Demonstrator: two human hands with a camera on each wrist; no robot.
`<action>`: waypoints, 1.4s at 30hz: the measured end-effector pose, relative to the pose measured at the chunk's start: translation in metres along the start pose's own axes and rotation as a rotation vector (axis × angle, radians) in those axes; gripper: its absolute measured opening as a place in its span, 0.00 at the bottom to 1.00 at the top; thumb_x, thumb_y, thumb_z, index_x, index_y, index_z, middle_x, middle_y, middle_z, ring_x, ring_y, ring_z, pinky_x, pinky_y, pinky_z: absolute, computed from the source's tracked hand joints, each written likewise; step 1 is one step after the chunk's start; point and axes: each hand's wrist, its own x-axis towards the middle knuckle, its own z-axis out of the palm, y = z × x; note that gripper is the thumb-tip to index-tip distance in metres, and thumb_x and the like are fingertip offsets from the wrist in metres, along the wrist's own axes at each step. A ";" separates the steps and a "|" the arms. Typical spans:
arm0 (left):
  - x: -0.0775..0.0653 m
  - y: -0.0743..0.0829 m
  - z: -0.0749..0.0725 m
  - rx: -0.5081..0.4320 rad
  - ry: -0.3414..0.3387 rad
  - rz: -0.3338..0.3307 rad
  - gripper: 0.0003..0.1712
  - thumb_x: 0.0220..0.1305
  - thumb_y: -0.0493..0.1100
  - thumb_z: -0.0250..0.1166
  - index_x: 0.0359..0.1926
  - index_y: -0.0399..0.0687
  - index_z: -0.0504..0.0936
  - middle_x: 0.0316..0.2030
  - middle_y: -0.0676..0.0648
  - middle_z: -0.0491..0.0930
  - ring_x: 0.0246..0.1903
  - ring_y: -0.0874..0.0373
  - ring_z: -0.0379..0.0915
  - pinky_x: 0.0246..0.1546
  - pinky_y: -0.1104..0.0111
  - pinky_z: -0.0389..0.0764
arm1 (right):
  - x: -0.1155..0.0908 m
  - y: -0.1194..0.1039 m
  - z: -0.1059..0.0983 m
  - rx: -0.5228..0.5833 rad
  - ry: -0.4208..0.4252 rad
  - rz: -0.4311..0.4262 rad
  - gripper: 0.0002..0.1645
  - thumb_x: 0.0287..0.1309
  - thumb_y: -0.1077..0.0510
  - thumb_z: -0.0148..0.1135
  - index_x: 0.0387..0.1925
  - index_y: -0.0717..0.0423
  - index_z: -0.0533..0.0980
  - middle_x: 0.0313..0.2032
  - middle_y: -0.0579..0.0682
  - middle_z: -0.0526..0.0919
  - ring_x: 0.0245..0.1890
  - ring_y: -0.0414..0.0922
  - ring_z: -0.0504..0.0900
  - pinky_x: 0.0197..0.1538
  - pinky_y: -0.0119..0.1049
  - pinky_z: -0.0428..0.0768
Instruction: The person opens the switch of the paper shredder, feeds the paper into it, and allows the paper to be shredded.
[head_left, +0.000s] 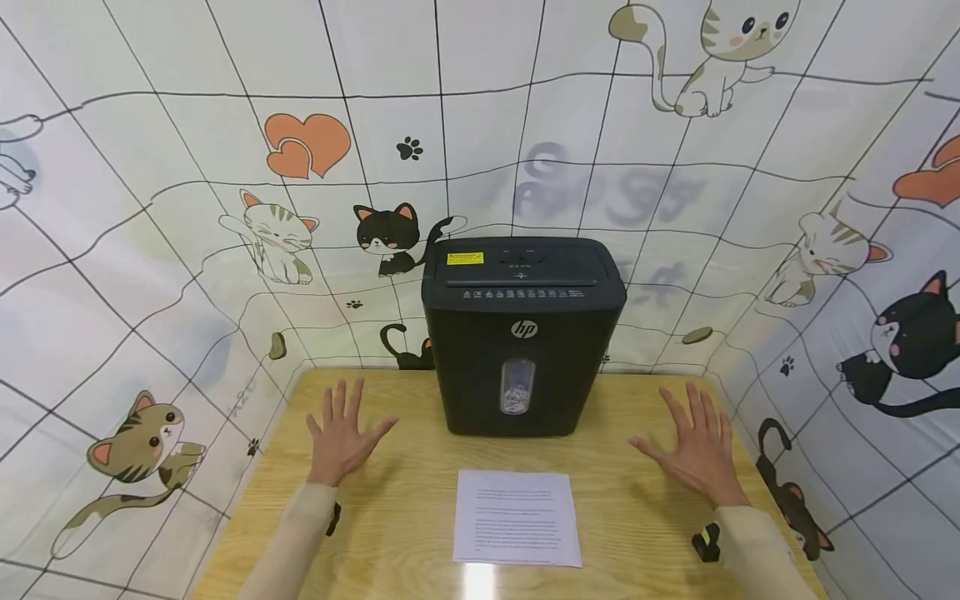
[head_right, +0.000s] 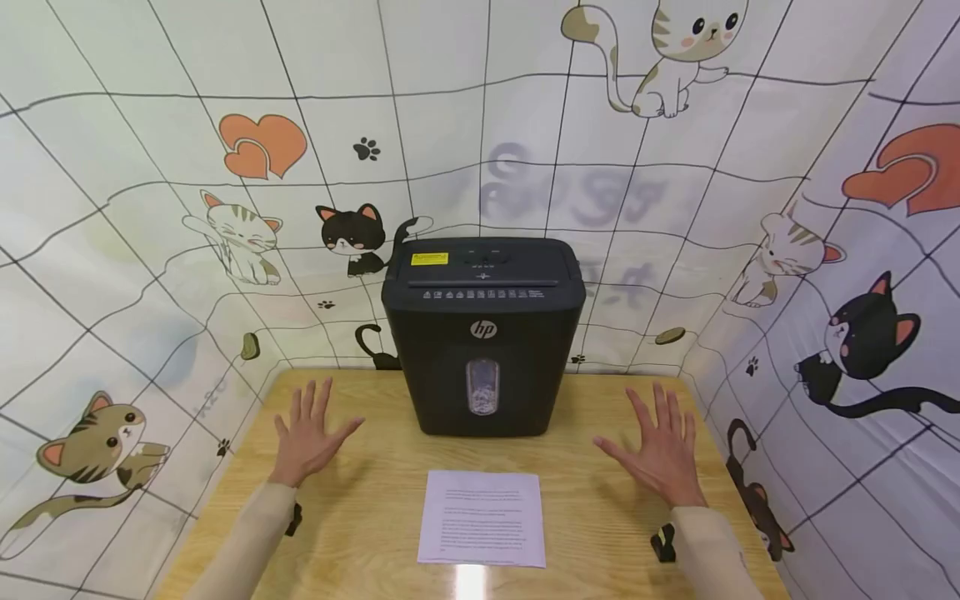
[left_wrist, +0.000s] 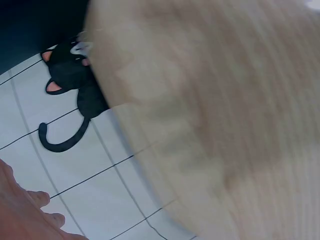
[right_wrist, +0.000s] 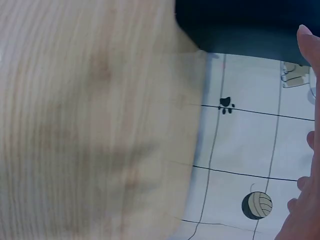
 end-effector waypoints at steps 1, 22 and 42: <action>0.002 0.002 -0.003 -0.015 0.007 -0.004 0.56 0.50 0.79 0.53 0.73 0.67 0.40 0.74 0.45 0.36 0.72 0.42 0.27 0.55 0.27 0.36 | 0.001 0.000 -0.002 0.010 0.013 -0.008 0.60 0.41 0.26 0.63 0.72 0.40 0.50 0.74 0.49 0.33 0.73 0.55 0.31 0.66 0.61 0.25; 0.052 0.049 -0.058 -0.299 0.036 0.032 0.51 0.58 0.72 0.53 0.73 0.69 0.34 0.74 0.53 0.35 0.73 0.49 0.27 0.66 0.42 0.41 | 0.042 -0.026 -0.043 0.198 0.150 -0.087 0.58 0.40 0.37 0.72 0.71 0.44 0.55 0.74 0.45 0.40 0.73 0.56 0.42 0.67 0.63 0.41; 0.086 0.081 -0.103 -0.390 0.084 0.085 0.49 0.58 0.71 0.54 0.72 0.72 0.36 0.74 0.56 0.36 0.73 0.52 0.29 0.64 0.39 0.47 | 0.063 -0.056 -0.070 0.257 0.170 -0.103 0.57 0.43 0.39 0.72 0.71 0.37 0.52 0.74 0.44 0.44 0.73 0.51 0.45 0.64 0.66 0.49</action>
